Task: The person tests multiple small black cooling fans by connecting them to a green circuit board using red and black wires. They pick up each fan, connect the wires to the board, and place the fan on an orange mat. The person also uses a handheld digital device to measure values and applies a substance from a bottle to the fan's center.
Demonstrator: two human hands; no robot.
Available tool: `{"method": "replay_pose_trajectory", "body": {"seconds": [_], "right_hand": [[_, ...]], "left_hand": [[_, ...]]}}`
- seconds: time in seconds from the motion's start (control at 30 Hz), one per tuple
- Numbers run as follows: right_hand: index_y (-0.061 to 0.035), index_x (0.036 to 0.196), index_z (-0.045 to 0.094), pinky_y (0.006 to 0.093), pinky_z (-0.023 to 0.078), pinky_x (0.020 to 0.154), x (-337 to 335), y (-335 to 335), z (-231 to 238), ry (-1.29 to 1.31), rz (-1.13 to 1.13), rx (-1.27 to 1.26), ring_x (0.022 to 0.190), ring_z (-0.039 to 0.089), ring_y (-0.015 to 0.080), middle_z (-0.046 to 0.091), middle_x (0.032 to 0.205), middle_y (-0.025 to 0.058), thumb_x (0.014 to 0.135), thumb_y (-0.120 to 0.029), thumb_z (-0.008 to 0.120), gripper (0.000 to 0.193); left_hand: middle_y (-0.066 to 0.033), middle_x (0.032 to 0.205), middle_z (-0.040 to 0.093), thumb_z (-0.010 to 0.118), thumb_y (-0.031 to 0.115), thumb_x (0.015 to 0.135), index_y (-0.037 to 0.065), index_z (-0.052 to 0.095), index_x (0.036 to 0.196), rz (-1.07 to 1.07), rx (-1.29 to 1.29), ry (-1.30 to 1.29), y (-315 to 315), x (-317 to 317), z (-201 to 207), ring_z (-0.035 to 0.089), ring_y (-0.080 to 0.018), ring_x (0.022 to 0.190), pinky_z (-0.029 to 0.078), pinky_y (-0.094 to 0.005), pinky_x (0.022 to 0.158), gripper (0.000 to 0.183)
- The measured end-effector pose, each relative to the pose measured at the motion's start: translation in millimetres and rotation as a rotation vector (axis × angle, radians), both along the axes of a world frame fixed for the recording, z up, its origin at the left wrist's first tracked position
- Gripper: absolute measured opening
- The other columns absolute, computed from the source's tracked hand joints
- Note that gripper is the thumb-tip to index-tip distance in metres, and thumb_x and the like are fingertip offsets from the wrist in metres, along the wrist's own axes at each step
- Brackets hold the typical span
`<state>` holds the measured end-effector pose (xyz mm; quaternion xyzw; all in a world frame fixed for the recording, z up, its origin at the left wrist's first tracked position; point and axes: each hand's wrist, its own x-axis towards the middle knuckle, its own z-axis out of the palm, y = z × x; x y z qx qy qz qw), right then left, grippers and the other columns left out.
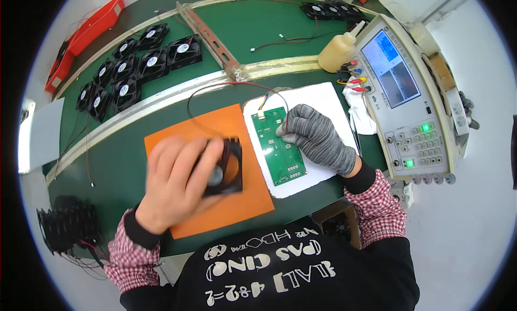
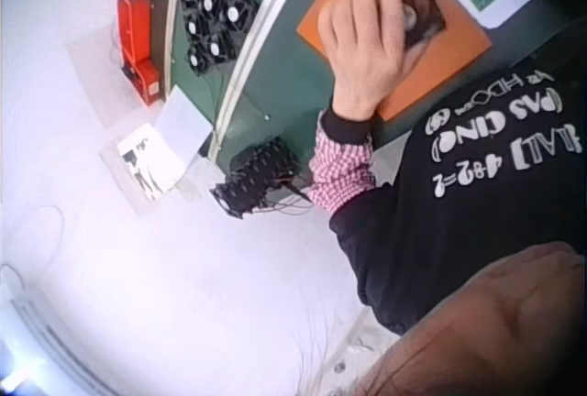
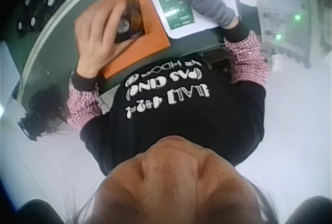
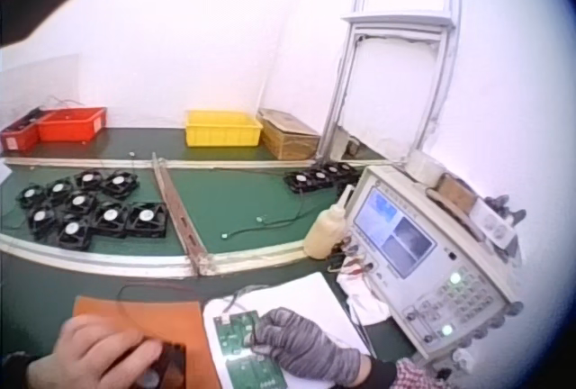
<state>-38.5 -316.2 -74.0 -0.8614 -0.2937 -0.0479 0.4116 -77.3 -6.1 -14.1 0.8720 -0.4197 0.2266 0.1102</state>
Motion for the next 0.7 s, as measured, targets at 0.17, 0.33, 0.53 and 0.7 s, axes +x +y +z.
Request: {"method": "replay_pose_trajectory", "body": {"seconds": [0.17, 0.33, 0.53, 0.7], "right_hand": [[-0.0066, 0.090, 0.071, 0.0378, 0.052, 0.080, 1, -1, -2, -0.020, -0.002, 0.036, 0.087, 0.062, 0.0278, 0.062, 0.088, 0.0078, 0.077, -0.006, 0.076, 0.014], [-0.0073, 0.089, 0.070, 0.0384, 0.052, 0.078, 4, 0, -5, -0.059, 0.032, 0.061, 0.085, 0.062, 0.0275, 0.064, 0.087, 0.0075, 0.077, -0.006, 0.076, 0.014], [-0.0094, 0.091, 0.069, 0.0394, 0.053, 0.072, 1, 2, -3, -0.206, 0.006, -0.072, 0.081, 0.063, 0.0283, 0.064, 0.085, 0.0073, 0.077, -0.007, 0.076, 0.016], [-0.0047, 0.097, 0.068, 0.0317, 0.054, 0.077, -6, -2, -4, -0.107, -0.083, 0.250, 0.086, 0.067, 0.0223, 0.067, 0.090, 0.0089, 0.085, 0.001, 0.071, 0.014]], "left_hand": [[-0.0184, 0.089, 0.056, 0.074, 0.027, 0.082, -0.002, 0.054, 0.108, -0.531, -1.109, 1.480, 11, -29, 47, 0.061, -0.0336, 0.071, 0.049, -0.0472, 0.064, 0.043], [-0.0186, 0.093, 0.062, 0.058, 0.017, 0.096, -0.001, 0.057, 0.108, -0.207, -0.773, 0.772, 22, -42, 55, 0.064, -0.0331, 0.081, 0.052, -0.0464, 0.074, 0.022], [-0.0122, 0.111, 0.064, 0.053, 0.032, 0.098, 0.008, 0.060, 0.113, 0.004, -0.162, -0.599, -3, 1, 47, 0.064, -0.0283, 0.099, 0.053, -0.0408, 0.086, 0.029], [-0.0260, 0.151, 0.038, 0.074, 0.038, 0.083, -0.002, 0.035, 0.149, 0.017, -0.369, -0.177, -31, 139, 19, 0.038, -0.0432, 0.139, 0.031, -0.0456, 0.116, 0.087]]}}
